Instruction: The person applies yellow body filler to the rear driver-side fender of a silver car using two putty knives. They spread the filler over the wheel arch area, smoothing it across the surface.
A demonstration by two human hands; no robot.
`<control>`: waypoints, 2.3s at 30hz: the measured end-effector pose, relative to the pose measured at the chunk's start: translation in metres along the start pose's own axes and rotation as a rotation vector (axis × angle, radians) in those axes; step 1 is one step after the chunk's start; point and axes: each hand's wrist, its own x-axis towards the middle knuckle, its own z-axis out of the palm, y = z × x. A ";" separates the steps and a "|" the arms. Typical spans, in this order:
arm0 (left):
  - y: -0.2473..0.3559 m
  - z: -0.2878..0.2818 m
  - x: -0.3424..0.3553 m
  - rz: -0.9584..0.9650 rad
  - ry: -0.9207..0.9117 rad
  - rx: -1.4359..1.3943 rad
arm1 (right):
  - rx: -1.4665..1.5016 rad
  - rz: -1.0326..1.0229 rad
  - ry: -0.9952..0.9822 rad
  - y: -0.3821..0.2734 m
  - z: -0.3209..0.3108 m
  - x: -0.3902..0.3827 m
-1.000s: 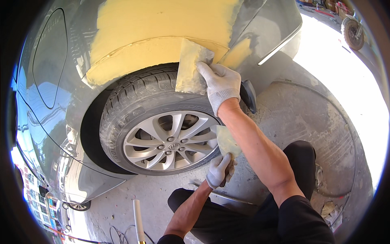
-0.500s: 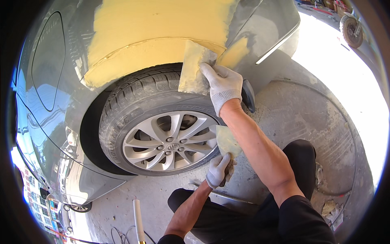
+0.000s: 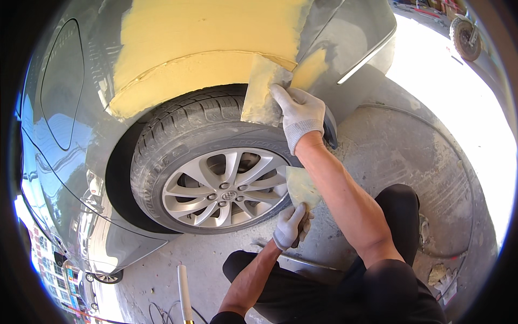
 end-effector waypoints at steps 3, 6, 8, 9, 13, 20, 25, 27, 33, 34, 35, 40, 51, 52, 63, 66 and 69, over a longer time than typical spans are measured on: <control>0.001 0.001 0.000 0.002 -0.003 0.007 | -0.007 -0.009 0.007 0.003 -0.003 0.003; 0.000 0.000 0.000 0.003 -0.004 0.013 | -0.013 -0.034 0.013 0.006 -0.006 0.005; 0.000 0.000 0.000 0.001 -0.002 0.010 | -0.011 -0.019 0.020 0.003 -0.006 0.004; 0.000 0.000 0.000 0.000 -0.002 0.012 | -0.006 0.004 0.026 0.001 -0.006 0.002; 0.000 0.001 0.001 0.003 0.000 0.019 | -0.013 0.000 0.038 -0.001 -0.008 0.001; 0.002 0.002 0.000 -0.003 -0.002 0.024 | -0.015 -0.016 0.046 0.006 -0.017 0.007; 0.003 0.002 -0.001 -0.003 -0.007 0.039 | -0.017 0.019 0.082 0.000 -0.015 0.001; 0.003 0.003 -0.001 -0.001 -0.009 0.044 | -0.029 0.021 0.073 0.001 -0.019 0.002; -0.003 0.001 0.002 0.002 -0.016 0.043 | -0.018 0.045 0.082 0.007 -0.026 0.006; -0.003 0.001 0.003 0.005 -0.019 0.048 | -0.024 0.049 0.093 0.007 -0.026 0.006; -0.004 0.001 0.003 0.008 -0.022 0.053 | -0.022 0.051 0.089 0.008 -0.027 0.007; -0.002 0.002 0.001 0.000 -0.014 0.057 | -0.009 0.071 0.087 0.011 -0.031 0.009; 0.001 0.005 0.001 -0.009 -0.012 0.038 | 0.083 0.142 0.126 0.007 -0.037 0.007; 0.001 0.005 0.001 -0.008 -0.007 0.043 | 0.086 0.149 0.127 0.007 -0.037 0.007; 0.000 0.003 0.002 -0.018 -0.015 0.051 | 0.107 0.141 0.146 0.001 -0.045 0.000; -0.001 0.001 0.003 -0.022 -0.002 0.046 | 0.172 0.038 0.027 0.010 -0.065 -0.003; -0.002 -0.002 0.006 -0.020 0.006 0.013 | 0.139 -0.075 0.002 0.009 -0.075 -0.008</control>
